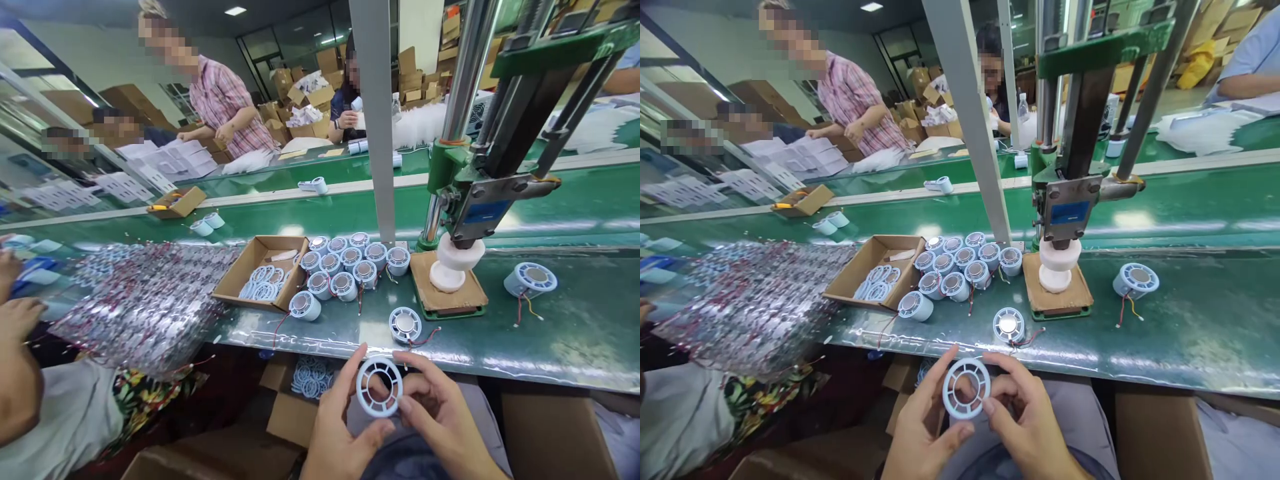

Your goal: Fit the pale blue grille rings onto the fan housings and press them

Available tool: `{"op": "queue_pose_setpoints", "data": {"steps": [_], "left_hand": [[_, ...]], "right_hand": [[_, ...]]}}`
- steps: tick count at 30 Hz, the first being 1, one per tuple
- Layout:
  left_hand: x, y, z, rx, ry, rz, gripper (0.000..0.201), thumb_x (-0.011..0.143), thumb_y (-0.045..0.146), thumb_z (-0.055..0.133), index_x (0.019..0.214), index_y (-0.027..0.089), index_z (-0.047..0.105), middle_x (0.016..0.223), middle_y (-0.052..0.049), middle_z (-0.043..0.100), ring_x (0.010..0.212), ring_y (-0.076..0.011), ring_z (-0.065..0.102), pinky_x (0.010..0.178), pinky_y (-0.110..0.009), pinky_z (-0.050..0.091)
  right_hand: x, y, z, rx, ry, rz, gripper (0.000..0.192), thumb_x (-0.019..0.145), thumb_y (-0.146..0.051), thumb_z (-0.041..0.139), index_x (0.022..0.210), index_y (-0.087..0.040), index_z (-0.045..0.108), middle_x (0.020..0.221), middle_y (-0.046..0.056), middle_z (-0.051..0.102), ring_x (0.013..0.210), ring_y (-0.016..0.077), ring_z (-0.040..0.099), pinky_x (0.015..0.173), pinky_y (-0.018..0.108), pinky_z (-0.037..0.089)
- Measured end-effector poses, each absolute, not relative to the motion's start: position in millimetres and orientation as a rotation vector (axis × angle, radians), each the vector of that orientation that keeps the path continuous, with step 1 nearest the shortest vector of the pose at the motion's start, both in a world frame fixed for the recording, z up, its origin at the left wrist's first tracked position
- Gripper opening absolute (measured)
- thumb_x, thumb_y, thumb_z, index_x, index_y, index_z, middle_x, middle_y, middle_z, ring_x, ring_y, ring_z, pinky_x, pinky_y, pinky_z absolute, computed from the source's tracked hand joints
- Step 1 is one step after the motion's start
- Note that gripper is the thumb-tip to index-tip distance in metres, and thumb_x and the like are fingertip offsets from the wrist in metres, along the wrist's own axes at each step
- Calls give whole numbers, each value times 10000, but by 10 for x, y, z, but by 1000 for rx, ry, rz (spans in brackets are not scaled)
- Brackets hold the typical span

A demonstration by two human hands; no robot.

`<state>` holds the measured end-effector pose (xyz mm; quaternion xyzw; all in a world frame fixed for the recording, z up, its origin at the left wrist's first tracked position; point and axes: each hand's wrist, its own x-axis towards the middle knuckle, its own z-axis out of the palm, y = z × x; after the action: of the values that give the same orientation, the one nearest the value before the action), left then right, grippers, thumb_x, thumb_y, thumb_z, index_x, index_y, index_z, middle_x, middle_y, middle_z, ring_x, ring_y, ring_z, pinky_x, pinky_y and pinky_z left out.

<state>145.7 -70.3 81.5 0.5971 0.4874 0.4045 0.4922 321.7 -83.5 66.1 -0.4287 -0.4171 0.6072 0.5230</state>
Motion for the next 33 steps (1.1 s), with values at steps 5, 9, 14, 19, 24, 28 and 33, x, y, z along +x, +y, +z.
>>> {"op": "queue_pose_setpoints", "data": {"steps": [5, 9, 14, 19, 24, 28, 33], "left_hand": [[1412, -726, 765, 1595, 1249, 957, 748, 776, 637, 749, 1391, 233, 614, 1042, -76, 790, 987, -260, 742, 936, -317, 581], [1385, -730, 794, 1646, 1275, 970, 743, 743, 641, 777, 1366, 263, 634, 1047, -52, 799, 975, -250, 754, 939, -313, 587], [1330, -706, 791, 1726, 1271, 939, 712, 725, 594, 816, 1338, 268, 653, 1080, -61, 795, 986, -258, 757, 965, -343, 587], [1330, -700, 810, 1678, 1238, 954, 708, 706, 557, 849, 1318, 257, 656, 987, -49, 801, 904, -242, 771, 900, -318, 616], [1329, -735, 786, 1688, 1318, 921, 731, 651, 561, 881, 1294, 279, 674, 1092, -68, 785, 965, -265, 762, 919, -346, 614], [1335, -753, 791, 1658, 1311, 944, 743, 624, 546, 902, 1272, 253, 686, 1003, -70, 795, 920, -266, 768, 918, -359, 618], [1319, -794, 794, 1644, 1377, 918, 715, 599, 464, 941, 1235, 241, 701, 1086, -88, 779, 971, -275, 759, 936, -374, 614]], "right_hand": [[3217, -923, 600, -1035, -1061, 1411, 531, 942, -341, 639, 1440, -280, 467, 836, 9, 725, 779, 159, 661, 766, 280, 515], [3218, -931, 620, -1018, -1083, 1396, 572, 957, -306, 620, 1479, -308, 387, 829, -15, 709, 768, 146, 659, 776, 270, 518], [3221, -954, 621, -975, -1127, 1367, 599, 971, -295, 607, 1503, -326, 334, 855, -11, 710, 781, 145, 658, 795, 274, 520], [3214, -949, 649, -954, -1066, 1372, 501, 1011, -369, 550, 1482, -338, 382, 777, -32, 660, 692, 118, 614, 697, 234, 498], [3194, -938, 697, -943, -989, 1417, 509, 998, -444, 568, 1466, -321, 409, 739, -39, 635, 658, 110, 589, 656, 220, 491], [3189, -942, 704, -952, -972, 1436, 518, 987, -461, 579, 1455, -304, 423, 731, -36, 641, 642, 114, 591, 646, 226, 505], [3194, -923, 686, -1006, -1085, 1328, 463, 1005, -419, 548, 1443, -300, 455, 721, -31, 664, 625, 122, 606, 615, 216, 509]]}}
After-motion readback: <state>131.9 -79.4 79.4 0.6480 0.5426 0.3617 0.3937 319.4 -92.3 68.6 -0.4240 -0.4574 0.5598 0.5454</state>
